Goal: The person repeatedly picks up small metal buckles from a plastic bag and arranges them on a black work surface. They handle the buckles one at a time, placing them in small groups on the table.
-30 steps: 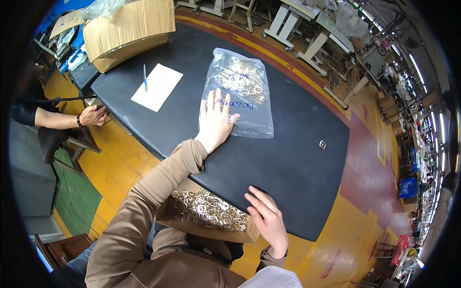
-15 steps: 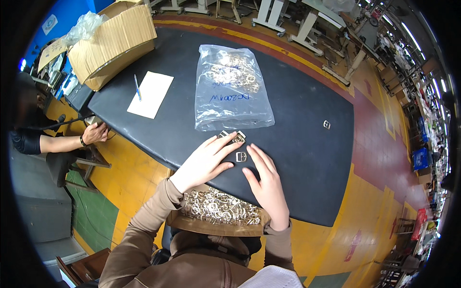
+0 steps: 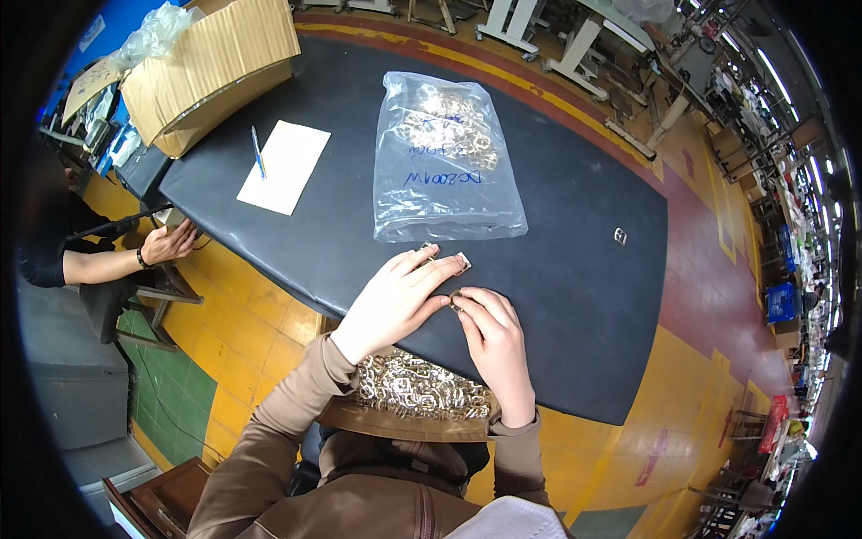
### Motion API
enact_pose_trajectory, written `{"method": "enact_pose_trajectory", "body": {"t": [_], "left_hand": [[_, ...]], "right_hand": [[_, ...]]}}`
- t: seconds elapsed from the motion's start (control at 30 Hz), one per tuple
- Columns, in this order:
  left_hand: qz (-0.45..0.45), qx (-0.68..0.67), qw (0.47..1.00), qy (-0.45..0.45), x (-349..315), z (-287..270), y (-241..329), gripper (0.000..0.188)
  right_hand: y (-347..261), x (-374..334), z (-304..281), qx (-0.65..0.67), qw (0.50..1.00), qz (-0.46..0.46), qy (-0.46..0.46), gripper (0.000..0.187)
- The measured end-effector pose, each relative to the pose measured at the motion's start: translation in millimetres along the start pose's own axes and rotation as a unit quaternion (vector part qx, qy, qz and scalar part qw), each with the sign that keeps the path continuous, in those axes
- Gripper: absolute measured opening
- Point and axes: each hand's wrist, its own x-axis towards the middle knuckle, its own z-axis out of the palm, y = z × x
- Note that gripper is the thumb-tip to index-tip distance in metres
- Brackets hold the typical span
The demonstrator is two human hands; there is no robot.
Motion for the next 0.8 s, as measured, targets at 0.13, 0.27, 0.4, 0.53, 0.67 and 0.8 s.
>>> {"method": "enact_pose_trajectory", "body": {"t": [0.13,0.27,0.4,0.53,0.67,0.8], "left_hand": [[-0.037,-0.052,0.996,0.064,-5.3,2.5,-3.0,0.053],[-0.128,-0.057,0.981,0.135,-10.2,7.3,-11.0,0.037],[-0.106,0.009,0.989,0.1,-10.0,10.1,-11.1,0.035],[-0.081,0.001,0.995,0.06,-11.4,5.7,-11.4,0.019],[-0.122,-0.088,0.984,0.097,-12.2,5.0,-11.1,0.014],[-0.155,-0.078,0.97,0.169,-12.0,10.8,-8.2,0.021]], "right_hand": [[-5.9,-7.3,-4.2,-0.002,0.999,0.032,0.012,0.038],[-8.5,-14.7,-1.3,-0.169,0.981,-0.031,-0.095,0.05],[-28.0,-39.0,-2.4,-0.07,0.978,-0.04,-0.191,0.05],[-42.1,-59.5,-22.1,0.046,0.947,-0.028,-0.317,0.046],[-38.0,-38.0,-31.3,0.034,0.965,-0.071,-0.25,0.044],[-15.5,30.9,-0.1,0.019,0.996,-0.042,-0.074,0.041]]}}
